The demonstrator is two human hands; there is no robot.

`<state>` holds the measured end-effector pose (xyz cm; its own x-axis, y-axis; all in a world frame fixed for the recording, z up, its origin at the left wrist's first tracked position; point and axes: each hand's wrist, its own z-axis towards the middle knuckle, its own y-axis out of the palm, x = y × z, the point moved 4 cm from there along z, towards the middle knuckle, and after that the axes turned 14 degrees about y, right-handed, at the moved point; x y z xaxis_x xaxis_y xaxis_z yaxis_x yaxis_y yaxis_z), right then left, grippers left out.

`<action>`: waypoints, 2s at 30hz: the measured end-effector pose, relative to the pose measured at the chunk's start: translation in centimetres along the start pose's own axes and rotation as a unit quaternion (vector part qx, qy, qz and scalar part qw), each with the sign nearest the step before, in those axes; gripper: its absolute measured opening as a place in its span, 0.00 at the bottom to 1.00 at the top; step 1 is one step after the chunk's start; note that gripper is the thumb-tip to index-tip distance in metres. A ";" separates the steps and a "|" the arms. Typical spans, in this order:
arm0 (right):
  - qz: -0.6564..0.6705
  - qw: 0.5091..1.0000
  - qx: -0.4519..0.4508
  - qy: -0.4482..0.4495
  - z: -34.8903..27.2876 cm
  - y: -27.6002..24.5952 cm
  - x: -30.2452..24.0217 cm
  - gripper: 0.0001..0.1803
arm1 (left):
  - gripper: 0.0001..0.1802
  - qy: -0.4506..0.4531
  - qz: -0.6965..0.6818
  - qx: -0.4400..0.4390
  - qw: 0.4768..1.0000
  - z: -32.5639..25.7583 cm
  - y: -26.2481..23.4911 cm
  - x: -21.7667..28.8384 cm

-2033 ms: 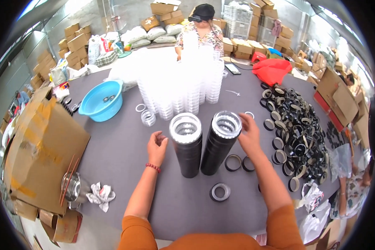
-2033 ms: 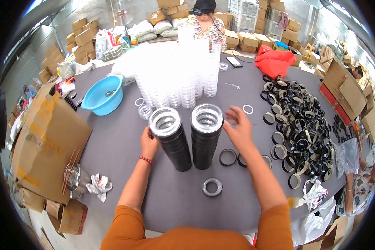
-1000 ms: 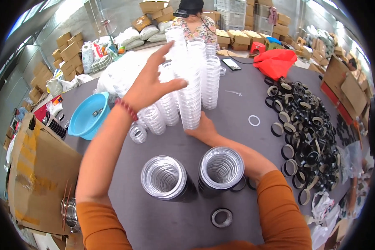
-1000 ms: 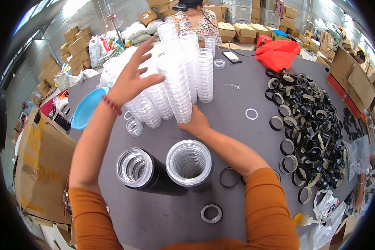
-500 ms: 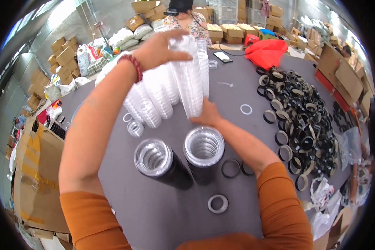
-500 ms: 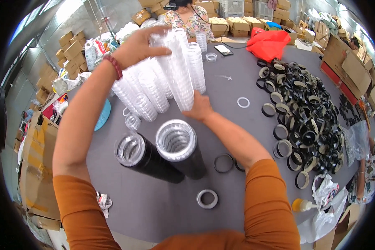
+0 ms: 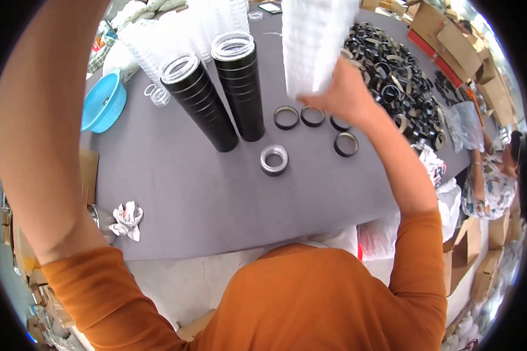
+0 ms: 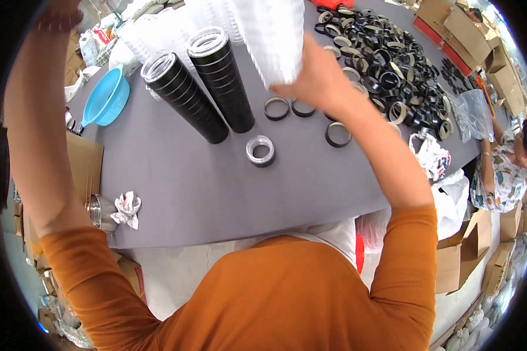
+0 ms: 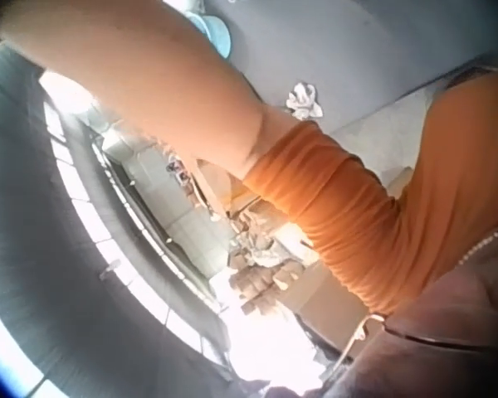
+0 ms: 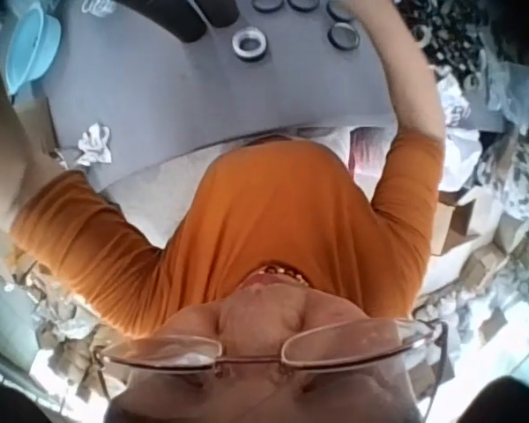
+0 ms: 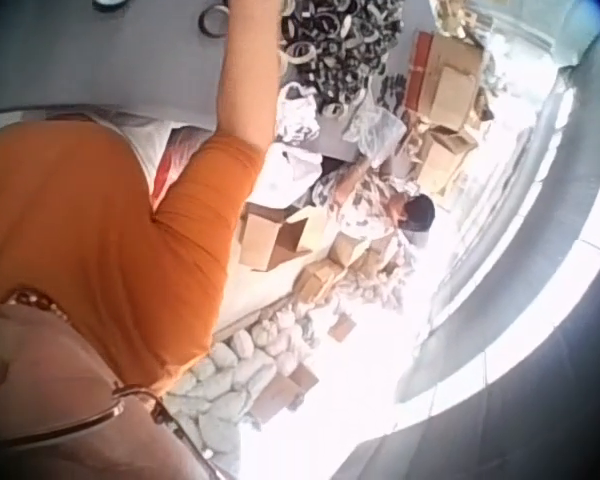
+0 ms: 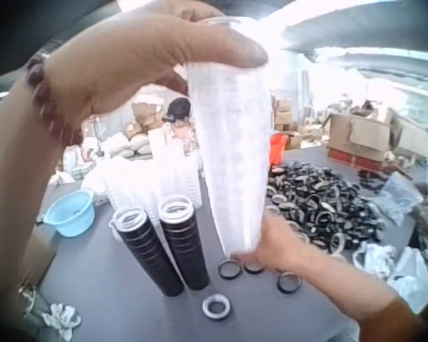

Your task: The person applies glue from a bottle to black plastic rings, then assembles them with clear plastic tubes by hand.

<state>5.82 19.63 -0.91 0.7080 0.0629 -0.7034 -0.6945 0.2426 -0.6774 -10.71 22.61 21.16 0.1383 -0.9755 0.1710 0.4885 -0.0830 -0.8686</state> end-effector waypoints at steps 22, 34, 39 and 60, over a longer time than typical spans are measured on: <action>0.038 0.998 0.039 0.040 -15.9 3.0 14.3 0.48 | 0.45 -0.150 -0.275 0.320 0.894 -13.4 18.5 10.0; -0.138 0.960 0.128 0.207 -12.3 2.9 21.3 0.47 | 0.53 -0.119 -0.336 0.388 0.850 -15.3 21.1 9.3; -0.123 0.967 0.089 0.205 -11.3 4.0 21.7 0.46 | 0.55 -0.130 -0.330 0.405 0.843 -15.9 20.8 9.3; 0.291 0.937 -0.051 -0.186 -12.0 -4.9 -6.2 0.51 | 0.61 -0.072 -0.448 0.408 0.792 -15.6 19.9 10.2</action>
<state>3.29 6.47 4.20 0.1879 0.4943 -0.8487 -0.9720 -0.0306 -0.2330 -12.97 7.80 -1.65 -0.5103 -0.5611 0.6518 0.8327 -0.5119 0.2113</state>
